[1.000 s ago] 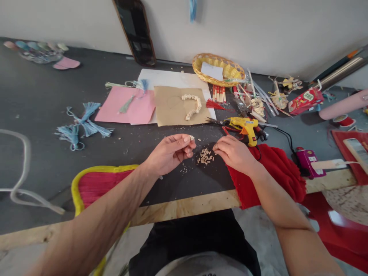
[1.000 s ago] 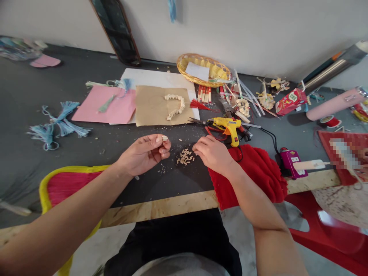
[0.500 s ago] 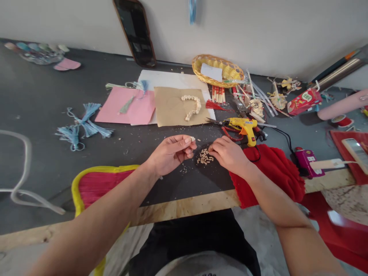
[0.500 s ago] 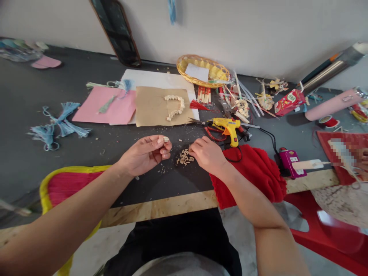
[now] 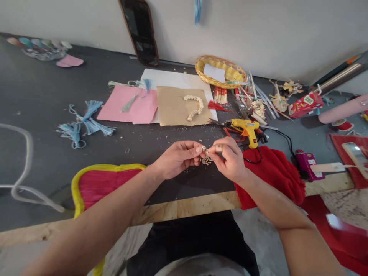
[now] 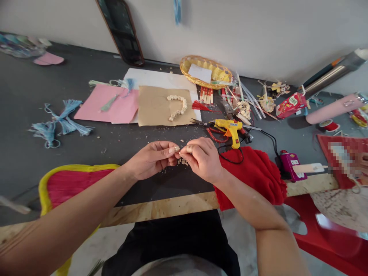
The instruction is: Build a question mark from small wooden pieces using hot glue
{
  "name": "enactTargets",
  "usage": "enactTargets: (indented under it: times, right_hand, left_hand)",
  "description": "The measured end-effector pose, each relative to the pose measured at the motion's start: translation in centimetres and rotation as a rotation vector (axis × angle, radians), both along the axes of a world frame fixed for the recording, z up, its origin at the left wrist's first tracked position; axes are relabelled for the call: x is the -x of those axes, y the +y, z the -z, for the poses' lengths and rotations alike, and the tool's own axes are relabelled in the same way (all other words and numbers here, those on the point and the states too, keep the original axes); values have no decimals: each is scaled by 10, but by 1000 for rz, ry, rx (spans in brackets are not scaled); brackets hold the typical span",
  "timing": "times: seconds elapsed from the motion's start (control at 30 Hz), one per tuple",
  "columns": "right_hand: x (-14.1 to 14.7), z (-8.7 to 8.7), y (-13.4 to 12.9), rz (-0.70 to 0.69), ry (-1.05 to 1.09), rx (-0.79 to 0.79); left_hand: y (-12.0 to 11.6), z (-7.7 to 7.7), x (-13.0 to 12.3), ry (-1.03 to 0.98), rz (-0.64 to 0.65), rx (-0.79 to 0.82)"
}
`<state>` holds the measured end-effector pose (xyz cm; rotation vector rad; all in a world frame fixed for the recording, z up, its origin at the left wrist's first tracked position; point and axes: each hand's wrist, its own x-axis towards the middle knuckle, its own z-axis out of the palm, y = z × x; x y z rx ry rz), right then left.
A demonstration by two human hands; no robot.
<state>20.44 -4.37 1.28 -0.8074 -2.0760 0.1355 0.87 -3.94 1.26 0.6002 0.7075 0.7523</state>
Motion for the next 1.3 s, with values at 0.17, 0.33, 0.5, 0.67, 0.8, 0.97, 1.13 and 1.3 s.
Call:
enactTargets:
  times: [0.17,0.33,0.5,0.67,0.8,0.97,1.13,1.3]
  right_hand:
    - [0,0,0,34,-29,6]
    - [-1,1,-1,44,-56,56]
    - [-1,1,-1,39,-56,42]
    - [0,1,-1,25,-46,16]
    - [0,1,-1,12,-35,22]
    - [-3,0,1,-39,46,108]
    - [-5,-3,1,-151,100,214]
    - [-5,-5,1,-209,74,261]
  left_hand:
    - [0,1,-1,-7,26,-7]
    - [-1,1,-2,-11,38,-25]
    - [-1,0,-2,-3,39,-29]
    - [-1,0,-3,-5,41,-29]
    - [-1,1,-2,-8,35,-21]
    - [0,-1,0,13,17,-5]
    - [1,-1,3,32,60,-10]
    - [1,1,4,43,140,-20]
